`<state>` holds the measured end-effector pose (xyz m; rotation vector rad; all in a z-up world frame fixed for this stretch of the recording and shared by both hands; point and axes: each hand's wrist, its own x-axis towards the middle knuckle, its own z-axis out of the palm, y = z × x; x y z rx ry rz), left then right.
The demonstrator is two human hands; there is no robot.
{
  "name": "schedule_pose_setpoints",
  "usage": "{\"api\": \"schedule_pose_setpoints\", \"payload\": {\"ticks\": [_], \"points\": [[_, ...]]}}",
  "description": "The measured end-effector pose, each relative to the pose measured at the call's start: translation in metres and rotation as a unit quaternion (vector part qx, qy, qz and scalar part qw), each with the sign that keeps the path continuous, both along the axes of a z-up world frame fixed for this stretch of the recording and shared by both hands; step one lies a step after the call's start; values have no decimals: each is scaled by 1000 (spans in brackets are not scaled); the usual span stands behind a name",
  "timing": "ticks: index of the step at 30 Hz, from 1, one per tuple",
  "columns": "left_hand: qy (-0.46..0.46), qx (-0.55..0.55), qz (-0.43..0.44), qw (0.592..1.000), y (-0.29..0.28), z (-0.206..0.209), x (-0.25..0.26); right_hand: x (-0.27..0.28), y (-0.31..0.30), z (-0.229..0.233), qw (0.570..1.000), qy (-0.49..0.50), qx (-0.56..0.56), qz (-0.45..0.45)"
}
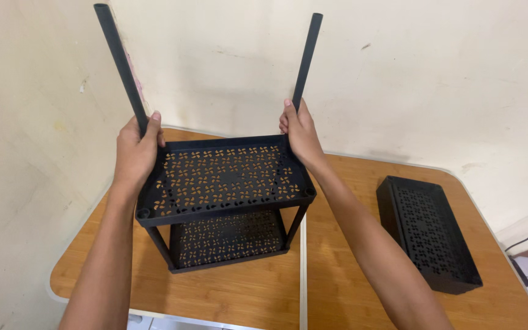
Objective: The person assembles a black plastic two-tiered stool by stacking the perforated trays and inserting the legs. They insert one leg, then a second, and finally a third leg into the corner holes of the stacked trays.
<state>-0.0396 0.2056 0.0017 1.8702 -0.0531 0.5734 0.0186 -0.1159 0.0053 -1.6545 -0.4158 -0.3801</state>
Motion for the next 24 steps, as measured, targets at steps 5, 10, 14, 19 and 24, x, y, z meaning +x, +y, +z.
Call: {"api": "schedule_pose_setpoints", "payload": {"ticks": [5,10,14,19,24], "points": [[-6,10,5,1000,-3,2,0,20,-12,-4,993,64,74,70],[-11,-5,-16,1000,-2,1,-1,34,-25,-8,973,63,88,203],[-54,49,1,997,-1,15,-4,24,-25,3,982,32,37,185],[-227,-16,6,974,-8,64,2,7,-15,61,994,-67,45,77],[-254,-89,13,963,-23,105,9,8,7,111,991,-88,98,-22]]}}
